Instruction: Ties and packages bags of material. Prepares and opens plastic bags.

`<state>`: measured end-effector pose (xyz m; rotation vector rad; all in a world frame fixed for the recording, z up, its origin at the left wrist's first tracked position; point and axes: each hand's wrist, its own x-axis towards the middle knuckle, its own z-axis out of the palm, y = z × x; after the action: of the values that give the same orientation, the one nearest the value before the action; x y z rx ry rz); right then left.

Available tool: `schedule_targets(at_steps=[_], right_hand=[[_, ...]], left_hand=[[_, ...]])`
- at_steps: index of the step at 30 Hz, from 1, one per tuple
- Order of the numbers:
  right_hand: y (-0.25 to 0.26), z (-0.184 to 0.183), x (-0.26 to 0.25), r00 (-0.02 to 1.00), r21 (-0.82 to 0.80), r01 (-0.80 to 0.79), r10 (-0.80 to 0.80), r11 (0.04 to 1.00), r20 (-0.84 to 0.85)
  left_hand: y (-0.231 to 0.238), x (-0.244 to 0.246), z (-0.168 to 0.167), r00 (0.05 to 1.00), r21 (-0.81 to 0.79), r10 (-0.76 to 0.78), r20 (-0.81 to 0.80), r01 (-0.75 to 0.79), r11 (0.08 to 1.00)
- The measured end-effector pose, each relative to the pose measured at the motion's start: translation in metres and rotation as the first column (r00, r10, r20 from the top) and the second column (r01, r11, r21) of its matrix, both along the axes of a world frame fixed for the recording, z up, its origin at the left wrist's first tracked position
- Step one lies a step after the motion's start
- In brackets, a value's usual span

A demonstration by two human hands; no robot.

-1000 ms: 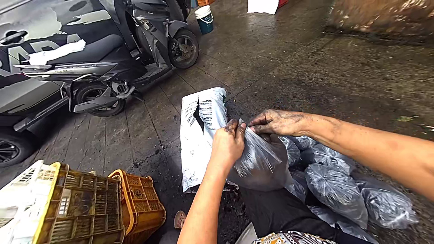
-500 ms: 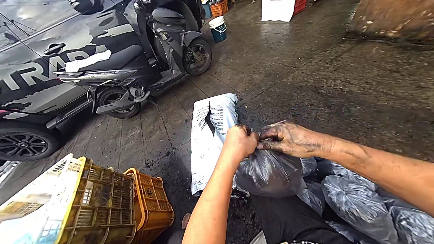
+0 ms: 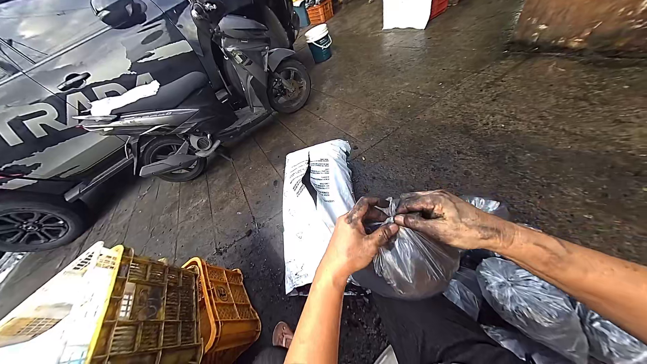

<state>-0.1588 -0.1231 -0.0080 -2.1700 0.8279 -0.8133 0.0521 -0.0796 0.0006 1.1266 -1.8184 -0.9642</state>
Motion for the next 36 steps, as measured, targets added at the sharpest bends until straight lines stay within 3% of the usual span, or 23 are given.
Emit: schedule_targets(at_steps=[2,5,9,12,16,19,22,24,26,32,36], right_hand=[[0.002,0.002,0.001,0.999,0.001,0.022,-0.022,1.000,-0.043],[0.001,0.007,0.002,0.996,0.060,0.038,-0.033,0.997,-0.084],[-0.008,0.018,0.005,0.989,0.309,0.024,0.022,0.951,-0.145],[-0.015,0.021,0.005,0.989,0.504,0.008,0.066,0.863,-0.129],[-0.015,0.036,0.003,0.922,0.445,-0.040,0.205,0.895,-0.329],[-0.009,0.046,0.001,0.850,0.270,-0.131,0.248,0.954,-0.465],[0.007,0.041,0.003,0.848,-0.033,-0.174,0.132,0.984,-0.514],[0.019,0.029,0.009,0.886,-0.259,-0.156,0.020,0.953,-0.463],[0.025,0.021,0.010,0.916,-0.342,-0.122,-0.027,0.932,-0.401],[0.020,0.015,0.004,0.959,-0.251,-0.055,-0.018,0.966,-0.282],[0.002,0.012,-0.001,0.992,0.202,0.041,-0.016,0.978,-0.121]], left_hand=[[0.002,-0.002,0.001,0.990,-0.039,0.002,0.141,0.003,0.999],[0.008,-0.017,-0.005,0.938,-0.167,0.178,0.297,-0.133,0.977],[0.012,-0.025,-0.029,0.878,-0.479,0.426,0.220,-0.283,0.831],[0.010,-0.021,-0.039,0.867,-0.669,0.455,0.205,-0.215,0.712],[0.012,-0.016,-0.038,0.869,-0.728,0.399,0.292,-0.069,0.682],[0.011,-0.012,-0.027,0.880,-0.636,0.308,0.362,-0.009,0.772],[0.014,-0.011,-0.010,0.953,-0.197,0.116,0.279,-0.061,0.978],[0.012,-0.010,0.001,0.978,0.080,0.066,0.198,-0.083,0.993],[0.012,-0.010,0.007,0.982,0.184,0.064,0.176,-0.097,0.978],[0.013,-0.012,0.013,0.967,0.220,0.119,0.226,-0.170,0.961],[0.015,-0.002,-0.024,0.969,0.031,0.239,0.060,-0.241,0.970]])
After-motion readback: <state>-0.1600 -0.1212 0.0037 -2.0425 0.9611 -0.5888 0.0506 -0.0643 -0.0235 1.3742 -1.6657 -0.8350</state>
